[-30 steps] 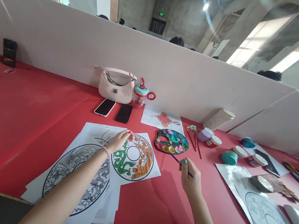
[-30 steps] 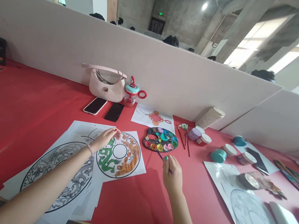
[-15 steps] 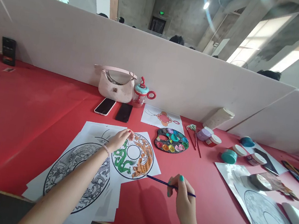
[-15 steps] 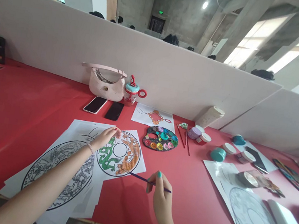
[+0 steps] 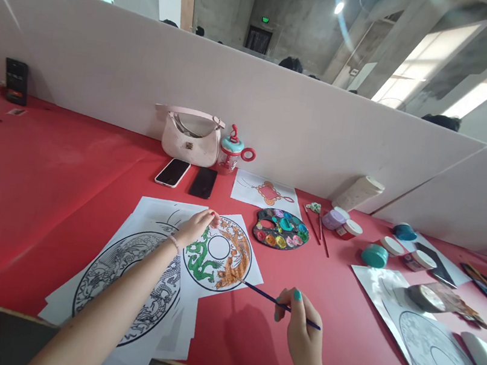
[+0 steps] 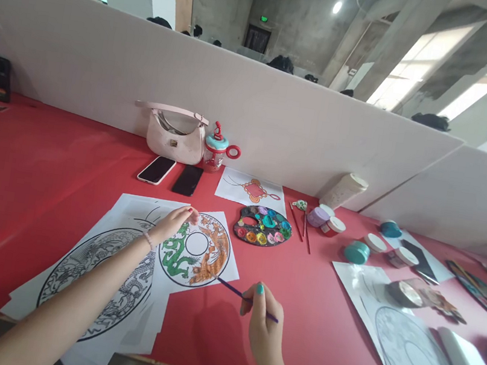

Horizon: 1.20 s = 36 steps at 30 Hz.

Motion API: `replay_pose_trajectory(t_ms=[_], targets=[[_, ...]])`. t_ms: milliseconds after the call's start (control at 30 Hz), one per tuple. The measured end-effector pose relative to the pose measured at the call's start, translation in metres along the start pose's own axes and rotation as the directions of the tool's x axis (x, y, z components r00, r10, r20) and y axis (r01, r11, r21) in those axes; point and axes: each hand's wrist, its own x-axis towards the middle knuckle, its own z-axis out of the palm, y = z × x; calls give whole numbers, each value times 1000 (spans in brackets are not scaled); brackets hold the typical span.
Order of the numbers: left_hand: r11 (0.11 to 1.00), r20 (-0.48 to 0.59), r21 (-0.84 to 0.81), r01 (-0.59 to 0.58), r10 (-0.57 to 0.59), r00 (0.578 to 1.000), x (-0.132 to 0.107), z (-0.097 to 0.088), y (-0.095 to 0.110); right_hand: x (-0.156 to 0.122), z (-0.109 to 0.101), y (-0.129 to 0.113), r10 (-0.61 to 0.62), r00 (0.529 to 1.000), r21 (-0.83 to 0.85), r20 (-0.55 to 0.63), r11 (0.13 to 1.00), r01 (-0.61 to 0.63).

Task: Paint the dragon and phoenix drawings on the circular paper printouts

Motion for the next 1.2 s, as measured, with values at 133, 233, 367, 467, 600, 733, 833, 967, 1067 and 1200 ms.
replay_pose_trajectory(t_ms=[133, 233, 367, 467, 600, 733, 833, 967, 1067, 1200], targets=[[1000, 4, 1, -5, 5, 1000, 0, 0, 1, -1, 0, 1, -4, 999, -31, 38, 1000, 6], [1000, 9, 0, -4, 4, 1000, 0, 1, 3, -2, 1, 1, -34, 999, -63, 2, 997, 34], [1000, 10, -1, 2, -2, 1000, 0, 1, 2, -4, 2, -2, -83, 994, -75, 69, 993, 88], [1000, 12, 2, 6, -6, 1000, 0, 1, 1, -5, 2, -5, -105, 994, -108, 28, 988, 108], [1000, 7, -5, 3, -3, 1000, 0, 1, 1, -6, 4, -10, -161, 982, -95, 101, 981, 170], [1000, 3, -6, 3, -3, 1000, 0, 1, 3, -9, 5, -11, -169, 981, -123, 91, 976, 180], [1000, 7, -6, 6, -6, 1000, -1, 1, 3, -11, 7, -9, -187, 975, -99, 123, 975, 200], [1000, 10, -5, 5, -5, 1000, 0, 0, 0, -12, 8, -10, -202, 971, -102, 124, 971, 215], [1000, 11, 0, 2, -2, 1000, 0, 0, 0, -12, 9, -14, -224, 966, -96, 128, 967, 236], [1000, 13, 5, 5, -5, 1000, 0, 0, 1, -12, 11, -17, -213, 967, -113, 141, 967, 229]])
